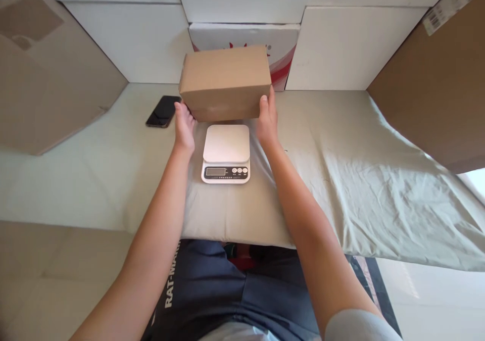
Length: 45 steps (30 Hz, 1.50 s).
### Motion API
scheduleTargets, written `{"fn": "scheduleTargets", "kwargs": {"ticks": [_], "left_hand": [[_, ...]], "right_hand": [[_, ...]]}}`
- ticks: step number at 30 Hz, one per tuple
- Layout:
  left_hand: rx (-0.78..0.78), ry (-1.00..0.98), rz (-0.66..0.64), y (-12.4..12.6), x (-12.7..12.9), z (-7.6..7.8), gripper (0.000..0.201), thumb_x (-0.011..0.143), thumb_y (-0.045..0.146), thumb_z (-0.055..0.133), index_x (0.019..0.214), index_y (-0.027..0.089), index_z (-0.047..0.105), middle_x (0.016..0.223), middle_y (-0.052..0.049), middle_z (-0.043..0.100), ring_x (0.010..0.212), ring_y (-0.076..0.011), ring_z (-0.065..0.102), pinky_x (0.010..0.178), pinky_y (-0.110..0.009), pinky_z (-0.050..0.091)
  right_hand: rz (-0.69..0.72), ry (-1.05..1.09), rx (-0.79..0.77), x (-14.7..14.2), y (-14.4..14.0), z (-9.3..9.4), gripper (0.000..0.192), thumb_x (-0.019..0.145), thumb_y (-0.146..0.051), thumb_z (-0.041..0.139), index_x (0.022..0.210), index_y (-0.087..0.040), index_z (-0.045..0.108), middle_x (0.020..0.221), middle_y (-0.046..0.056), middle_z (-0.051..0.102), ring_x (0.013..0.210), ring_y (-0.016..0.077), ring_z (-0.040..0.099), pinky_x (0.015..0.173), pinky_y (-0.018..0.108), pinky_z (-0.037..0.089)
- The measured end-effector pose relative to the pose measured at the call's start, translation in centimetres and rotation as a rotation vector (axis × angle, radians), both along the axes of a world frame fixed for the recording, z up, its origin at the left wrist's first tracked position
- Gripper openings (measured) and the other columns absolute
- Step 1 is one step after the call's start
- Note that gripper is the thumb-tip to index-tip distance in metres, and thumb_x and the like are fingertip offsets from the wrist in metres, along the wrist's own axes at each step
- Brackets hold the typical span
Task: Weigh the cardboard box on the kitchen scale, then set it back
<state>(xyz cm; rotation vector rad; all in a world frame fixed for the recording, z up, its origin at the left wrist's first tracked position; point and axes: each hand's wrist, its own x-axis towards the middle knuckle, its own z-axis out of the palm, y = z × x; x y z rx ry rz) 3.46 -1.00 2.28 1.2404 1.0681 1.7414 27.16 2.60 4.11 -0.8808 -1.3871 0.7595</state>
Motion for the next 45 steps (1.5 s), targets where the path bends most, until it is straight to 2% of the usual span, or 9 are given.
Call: {"fn": "scheduleTargets", "kwargs": {"ticks": [2,5,8,11,15,21,26,32,45], "left_hand": [[0.016,0.022,-0.022,-2.8,0.1,0.8,0.097,0.088,0.095,0.04,0.155,0.028,0.058,0.171,-0.01,0.051,0.167,-0.0294,0.035,0.138,-0.047,0.024],[-0.018,0.043,-0.025,-7.9,0.5,0.9,0.091,0.09,0.093,0.038,0.157,0.034,0.057,0.173,-0.005,0.049,0.168,-0.0293,0.033,0.139,-0.05,0.021],[-0.056,0.089,-0.013,-12.1,0.8,0.3,0.089,0.092,0.091,0.036,0.156,0.033,0.058,0.171,-0.008,0.052,0.167,-0.031,0.035,0.137,-0.048,0.027],[-0.03,0.124,0.018,-14.0,1.0,-0.2,0.088,0.093,0.09,0.038,0.154,0.032,0.06,0.169,-0.009,0.054,0.164,-0.0322,0.04,0.135,-0.046,0.031],[-0.014,0.112,0.065,-13.9,1.0,-0.4,0.09,0.089,0.092,0.041,0.152,0.031,0.063,0.166,-0.01,0.058,0.161,-0.0335,0.045,0.133,-0.046,0.035],[-0.035,0.096,0.077,-13.4,1.0,-1.1,0.092,0.088,0.093,0.042,0.151,0.03,0.065,0.164,-0.011,0.06,0.163,-0.0335,0.043,0.133,-0.045,0.035],[-0.032,0.114,0.087,-13.2,0.9,-1.4,0.09,0.09,0.092,0.04,0.151,0.03,0.064,0.167,-0.008,0.058,0.164,-0.0314,0.041,0.135,-0.043,0.032],[-0.029,0.106,0.095,-12.7,0.6,-1.9,0.092,0.089,0.093,0.04,0.15,0.029,0.066,0.167,-0.009,0.057,0.164,-0.0318,0.041,0.134,-0.043,0.033],[-0.036,0.102,0.088,-12.8,0.6,-1.8,0.093,0.088,0.093,0.042,0.153,0.03,0.064,0.167,-0.011,0.057,0.162,-0.034,0.043,0.132,-0.046,0.034]], "right_hand": [[-0.013,-0.014,0.058,0.7,-2.2,1.1,0.076,0.099,-0.082,0.032,0.153,-0.032,0.051,0.16,0.004,0.059,0.164,0.0297,0.041,0.142,0.055,0.028],[0.036,-0.073,0.051,1.9,-7.1,1.7,0.066,0.102,-0.076,0.037,0.153,-0.037,0.053,0.165,0.001,0.055,0.166,0.0281,0.04,0.141,0.051,0.031],[0.068,-0.074,-0.007,2.6,-11.4,0.9,0.062,0.103,-0.072,0.038,0.156,-0.041,0.049,0.168,0.001,0.053,0.162,0.0277,0.045,0.138,0.051,0.036],[0.08,-0.045,-0.037,2.5,-13.4,0.1,0.062,0.104,-0.072,0.039,0.157,-0.042,0.048,0.17,0.001,0.05,0.162,0.0281,0.045,0.137,0.053,0.037],[0.06,-0.016,-0.076,2.0,-13.8,-0.1,0.062,0.105,-0.07,0.038,0.156,-0.037,0.049,0.168,0.004,0.052,0.159,0.0286,0.048,0.135,0.053,0.04],[-0.016,0.005,-0.136,2.0,-13.9,-0.7,0.061,0.104,-0.071,0.039,0.153,-0.037,0.051,0.162,0.005,0.058,0.154,0.0289,0.053,0.132,0.053,0.044],[-0.036,-0.019,-0.134,1.9,-14.0,-0.6,0.057,0.105,-0.069,0.038,0.149,-0.037,0.054,0.155,0.005,0.061,0.146,0.0291,0.057,0.127,0.053,0.048],[-0.048,-0.01,-0.096,1.8,-13.8,-0.4,0.053,0.104,-0.067,0.04,0.14,-0.032,0.056,0.147,0.008,0.065,0.139,0.0306,0.061,0.122,0.054,0.051],[-0.038,-0.046,-0.113,2.1,-13.6,-0.3,0.06,0.1,-0.075,0.04,0.14,-0.033,0.055,0.146,0.009,0.065,0.139,0.0326,0.06,0.121,0.054,0.051]]}}
